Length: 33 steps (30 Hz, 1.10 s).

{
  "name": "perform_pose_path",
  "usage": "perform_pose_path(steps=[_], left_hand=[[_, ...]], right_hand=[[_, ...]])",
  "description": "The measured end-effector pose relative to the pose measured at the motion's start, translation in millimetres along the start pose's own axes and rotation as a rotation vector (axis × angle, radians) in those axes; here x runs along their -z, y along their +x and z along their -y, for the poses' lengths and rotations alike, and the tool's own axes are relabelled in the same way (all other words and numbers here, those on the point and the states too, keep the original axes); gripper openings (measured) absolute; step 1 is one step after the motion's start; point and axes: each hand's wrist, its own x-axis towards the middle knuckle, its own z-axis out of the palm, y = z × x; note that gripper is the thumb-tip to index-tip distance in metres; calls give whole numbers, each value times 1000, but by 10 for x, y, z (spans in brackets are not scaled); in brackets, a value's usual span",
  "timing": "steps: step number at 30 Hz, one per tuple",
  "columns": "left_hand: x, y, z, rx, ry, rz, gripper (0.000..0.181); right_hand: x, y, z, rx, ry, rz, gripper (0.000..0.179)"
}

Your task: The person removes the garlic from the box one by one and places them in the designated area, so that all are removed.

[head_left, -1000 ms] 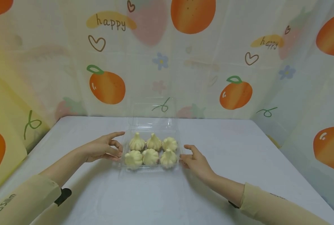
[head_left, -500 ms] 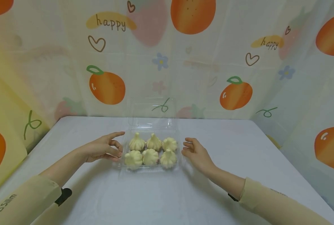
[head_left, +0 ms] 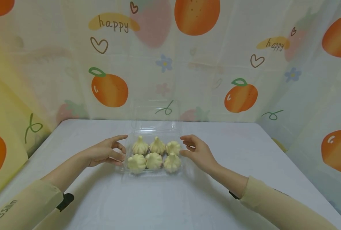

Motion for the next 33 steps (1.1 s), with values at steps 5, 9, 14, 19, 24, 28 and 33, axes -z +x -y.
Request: perform_pose_path(steps=[5,9,14,19,24,28,33], left_hand=[[-17,-15,2,-5,-2,-10,99],[-30,-24,-5,-9,-3,-9,99],[-34,-24,-1,-26,8,-5,100],[-34,-37,0,-30,39,-9,100],[-30,-45,1,-46,60,1,97],[-17,-43,12,-71,67,20,93],[-12,-32,15,-80,68,38,93]], right_hand=[[5,46,30,66,37,104,44],[3,84,30,86,37,187,41],[-18,106,16,79,41,270,43],[-51,120,-20,99,54,318,45],[-68,145,-51,104,37,339,43],[-87,174,-68,97,38,360,43],[-104,198,-76,78,33,381,43]])
